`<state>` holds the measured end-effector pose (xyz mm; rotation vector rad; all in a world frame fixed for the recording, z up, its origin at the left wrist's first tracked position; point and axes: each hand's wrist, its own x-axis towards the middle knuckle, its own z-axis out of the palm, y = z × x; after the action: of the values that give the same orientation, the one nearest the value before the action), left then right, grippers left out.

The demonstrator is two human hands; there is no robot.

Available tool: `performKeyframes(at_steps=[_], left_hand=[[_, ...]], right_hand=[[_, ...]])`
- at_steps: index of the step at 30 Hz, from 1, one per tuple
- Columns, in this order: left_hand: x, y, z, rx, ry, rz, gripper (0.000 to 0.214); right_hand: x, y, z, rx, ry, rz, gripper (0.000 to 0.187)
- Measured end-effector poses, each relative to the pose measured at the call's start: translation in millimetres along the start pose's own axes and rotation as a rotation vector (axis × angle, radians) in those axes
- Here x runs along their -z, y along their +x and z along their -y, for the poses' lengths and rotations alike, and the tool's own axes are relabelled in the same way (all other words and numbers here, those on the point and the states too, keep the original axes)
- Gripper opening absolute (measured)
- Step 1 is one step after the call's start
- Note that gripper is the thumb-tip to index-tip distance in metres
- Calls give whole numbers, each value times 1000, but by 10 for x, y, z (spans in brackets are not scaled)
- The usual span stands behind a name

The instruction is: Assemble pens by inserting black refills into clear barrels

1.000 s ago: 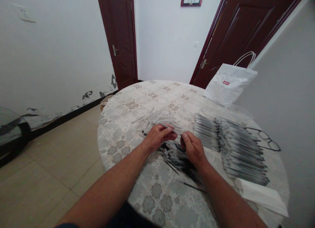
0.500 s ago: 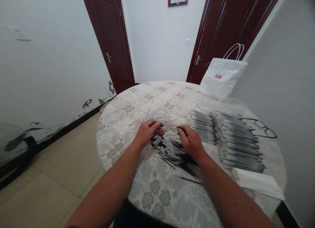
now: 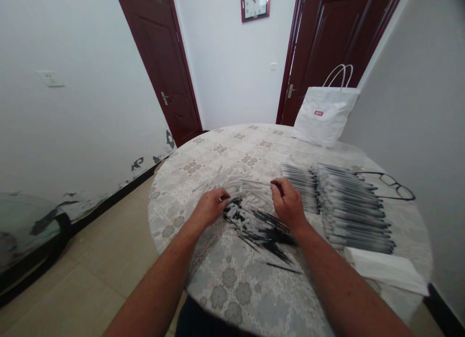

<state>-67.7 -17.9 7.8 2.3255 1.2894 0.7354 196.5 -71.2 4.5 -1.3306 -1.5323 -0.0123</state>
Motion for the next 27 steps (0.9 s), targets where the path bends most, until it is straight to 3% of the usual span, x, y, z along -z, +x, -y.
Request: performKeyframes(at_steps=[4,14,19,27], left_hand=[[-118,24,-63,-88,127,67,20],[-518,435,-610,-270,376,232,22],[-692,555,-667,-286,480,295,21],[-785,524,-688,-349,520,264,19]], right_hand=[[17,15,22,10,-6,-9,17],[55,61,-40,13,-15,-119,17],[60,72,-73,16,-26,-134,17],[71,78,-49,21,-25,-134,15]])
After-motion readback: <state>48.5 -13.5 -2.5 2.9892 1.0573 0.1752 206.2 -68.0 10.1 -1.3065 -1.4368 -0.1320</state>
